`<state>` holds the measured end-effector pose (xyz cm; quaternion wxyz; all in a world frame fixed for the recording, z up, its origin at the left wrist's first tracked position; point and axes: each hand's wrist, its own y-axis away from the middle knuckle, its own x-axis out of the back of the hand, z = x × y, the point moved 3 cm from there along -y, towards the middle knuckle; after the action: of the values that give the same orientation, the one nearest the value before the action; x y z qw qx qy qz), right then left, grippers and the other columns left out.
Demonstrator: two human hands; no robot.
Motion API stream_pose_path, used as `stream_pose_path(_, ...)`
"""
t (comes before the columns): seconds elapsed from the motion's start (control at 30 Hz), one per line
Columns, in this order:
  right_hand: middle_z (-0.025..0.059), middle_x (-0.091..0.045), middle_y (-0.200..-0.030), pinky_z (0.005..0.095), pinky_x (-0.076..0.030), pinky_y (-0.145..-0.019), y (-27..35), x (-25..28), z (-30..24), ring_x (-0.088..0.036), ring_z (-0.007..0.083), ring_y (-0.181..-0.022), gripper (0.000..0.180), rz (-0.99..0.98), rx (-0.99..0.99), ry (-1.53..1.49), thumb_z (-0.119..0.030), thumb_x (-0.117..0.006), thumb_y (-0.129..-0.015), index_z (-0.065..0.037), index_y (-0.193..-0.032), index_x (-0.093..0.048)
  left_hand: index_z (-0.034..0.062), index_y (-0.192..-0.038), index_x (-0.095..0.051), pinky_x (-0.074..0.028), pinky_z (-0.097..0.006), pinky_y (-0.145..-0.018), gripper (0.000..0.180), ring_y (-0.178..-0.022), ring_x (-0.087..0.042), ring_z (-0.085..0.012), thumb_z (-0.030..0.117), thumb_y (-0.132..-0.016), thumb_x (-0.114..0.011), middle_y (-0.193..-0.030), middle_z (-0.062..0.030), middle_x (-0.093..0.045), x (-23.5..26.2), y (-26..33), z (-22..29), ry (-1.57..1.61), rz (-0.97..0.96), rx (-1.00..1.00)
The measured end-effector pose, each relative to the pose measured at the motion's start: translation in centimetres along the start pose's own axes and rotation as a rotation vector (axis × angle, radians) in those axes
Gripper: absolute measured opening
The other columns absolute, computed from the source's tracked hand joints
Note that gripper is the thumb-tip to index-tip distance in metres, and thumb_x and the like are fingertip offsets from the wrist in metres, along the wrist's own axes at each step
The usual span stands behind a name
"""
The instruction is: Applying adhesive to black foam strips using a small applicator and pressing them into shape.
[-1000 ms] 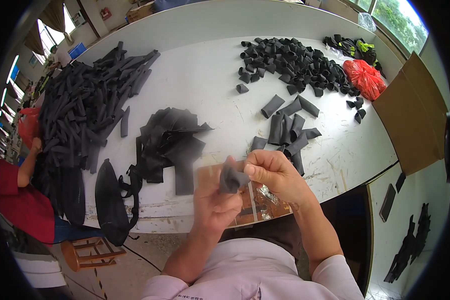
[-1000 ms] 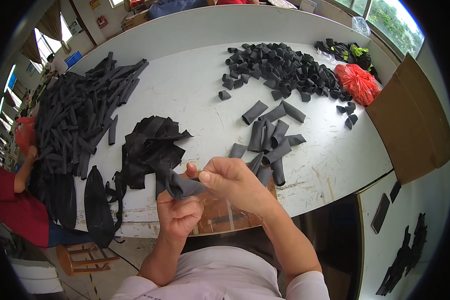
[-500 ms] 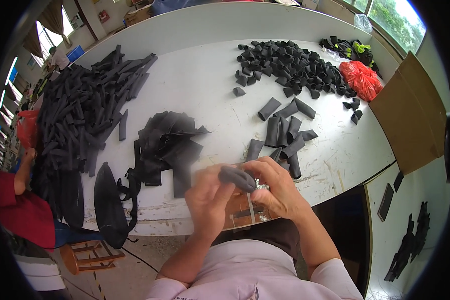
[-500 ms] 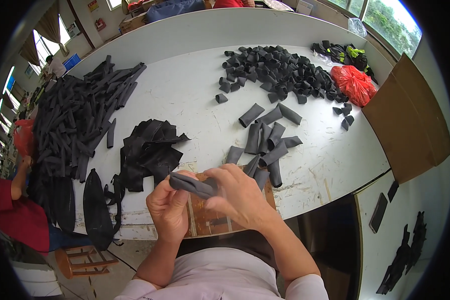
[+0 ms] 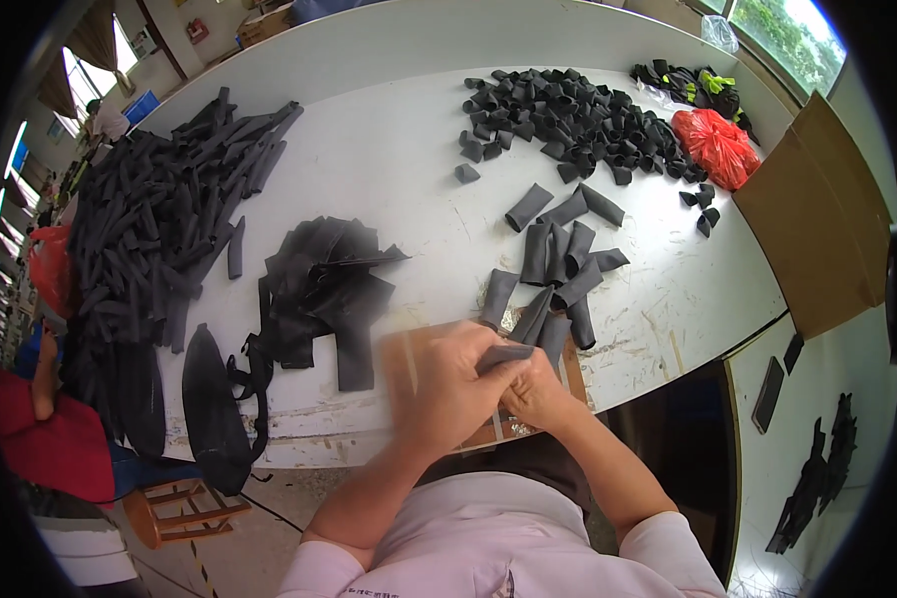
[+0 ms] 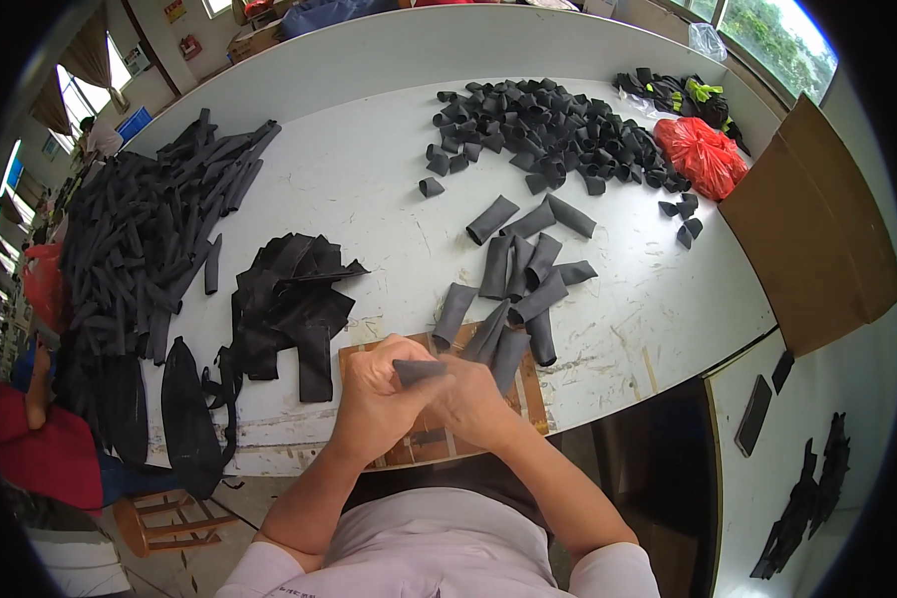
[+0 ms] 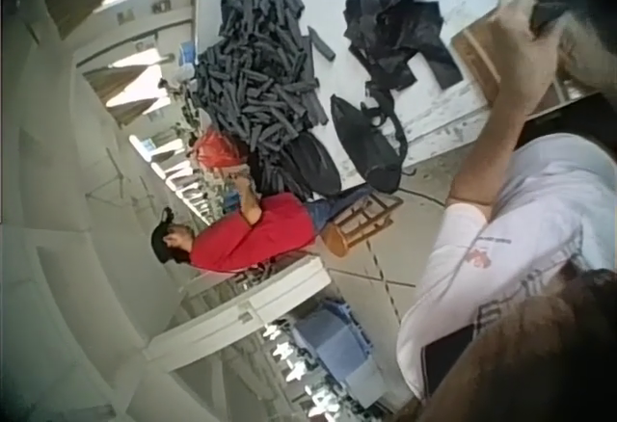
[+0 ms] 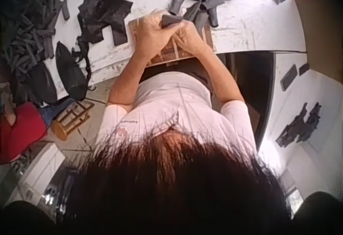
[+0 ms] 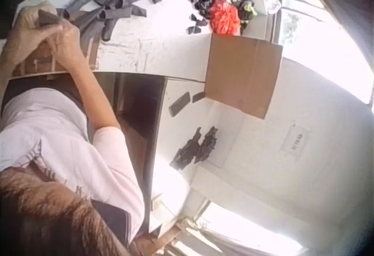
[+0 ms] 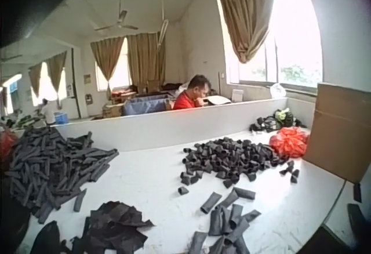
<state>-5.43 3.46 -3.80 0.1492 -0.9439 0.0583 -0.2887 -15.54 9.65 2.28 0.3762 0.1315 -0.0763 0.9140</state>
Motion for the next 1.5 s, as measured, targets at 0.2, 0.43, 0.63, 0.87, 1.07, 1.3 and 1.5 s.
stream_pose_path(0.2, 0.0111, -0.056, -0.079, 0.0367, -0.044, -0.061, -0.9, 0.3, -1.5, -0.055, 0.0316, -0.074, 0.018, 0.023, 0.004, 0.08, -0.02, -0.056, -0.077, -0.005, -0.085, -0.056, -0.0018, -0.087, -0.058, -0.043, -0.024, -0.07, 0.015, -0.078, -0.053, -0.0109, 0.004, -0.075, -0.064, -0.085, -0.0077, -0.057, 0.0, 1.0, 0.5, 0.31, 0.083, -0.137)
stream_pose_path(0.43, 0.0088, -0.047, -0.062, 0.037, -0.04, -0.049, -2.9, 2.9, -5.9, -0.05, 0.0266, -0.062, 0.023, -0.035, 0.123, 0.375, -0.021, -0.064, -0.068, -0.005, -0.067, -0.048, 0.0009, -0.087, -0.057, -0.039, -0.034, -0.081, 0.017, -0.085, -0.052, -0.0208, 0.018, -0.085, -0.054, -0.087, -0.0123, -0.059, 2.6, 1.5, 0.4, 0.98, 0.244, -0.282)
stream_pose_path(0.63, 0.0094, -0.05, -0.058, 0.0337, -0.042, -0.048, -2.1, 1.7, -3.4, -0.051, 0.0261, -0.056, 0.018, -0.04, 0.139, 0.32, -0.016, -0.064, -0.068, -0.006, -0.064, -0.05, -0.001, -0.087, -0.056, -0.04, -0.026, -0.073, 0.014, -0.08, -0.052, -0.0137, 0.012, -0.087, -0.051, -0.095, -0.0121, -0.059, 2.3, 2.8, -3.0, 0.528, 0.365, -0.133)
stream_pose_path(0.87, 0.0028, -0.049, -0.053, 0.0207, -0.032, -0.044, -5.0, 6.3, -3.4, -0.044, 0.0098, -0.045, 0.056, 0.159, -0.231, -0.826, -0.049, -0.036, -0.089, -0.002, -0.065, -0.053, 0.0, -0.093, -0.055, -0.042, -0.035, -0.073, 0.023, -0.086, -0.051, -0.0261, 0.012, -0.075, -0.062, -0.086, -0.0114, -0.056, 9.5, 4.4, -16.0, -0.69, 0.864, 0.245)
stream_pose_path(1.07, 0.0035, -0.055, -0.067, 0.0199, -0.04, -0.05, 3.0, -2.3, -2.1, -0.05, 0.0097, -0.057, 0.045, -0.053, -0.783, -0.644, -0.044, -0.05, -0.084, 0.0, -0.085, -0.056, 0.002, -0.076, -0.057, -0.043, -0.027, -0.059, 0.011, -0.062, -0.054, -0.013, 0.011, -0.073, -0.063, -0.066, -0.0038, -0.057, 9.9, 4.8, -15.1, -0.057, 0.484, 0.301)
stream_pose_path(1.3, 0.0035, -0.059, -0.093, 0.0303, -0.046, -0.073, 0.2, -8.6, -2.9, -0.056, 0.0135, -0.081, 0.028, -0.051, -0.813, -1.431, -0.022, -0.063, -0.08, -0.004, -0.099, -0.057, 0.0005, -0.083, -0.056, -0.043, -0.017, -0.062, 0.005, -0.067, -0.053, -0.0051, 0.005, -0.081, -0.056, -0.073, -0.0012, -0.057, 5.6, 6.2, -6.8, 0.472, 0.052, 0.347)
stream_pose_path(1.5, 0.0079, -0.061, -0.093, 0.036, -0.044, -0.08, 0.0, -8.0, -3.1, -0.058, 0.0184, -0.085, 0.021, 0.09, -0.906, -1.666, -0.02, -0.059, -0.082, -0.004, -0.095, -0.059, -0.0013, -0.104, -0.046, -0.046, -0.027, -0.066, 0.033, -0.075, -0.056, -0.0145, 0.014, -0.078, -0.057, -0.091, -0.0096, -0.058, 5.3, 8.8, -7.3, 1.134, 0.233, 0.309)
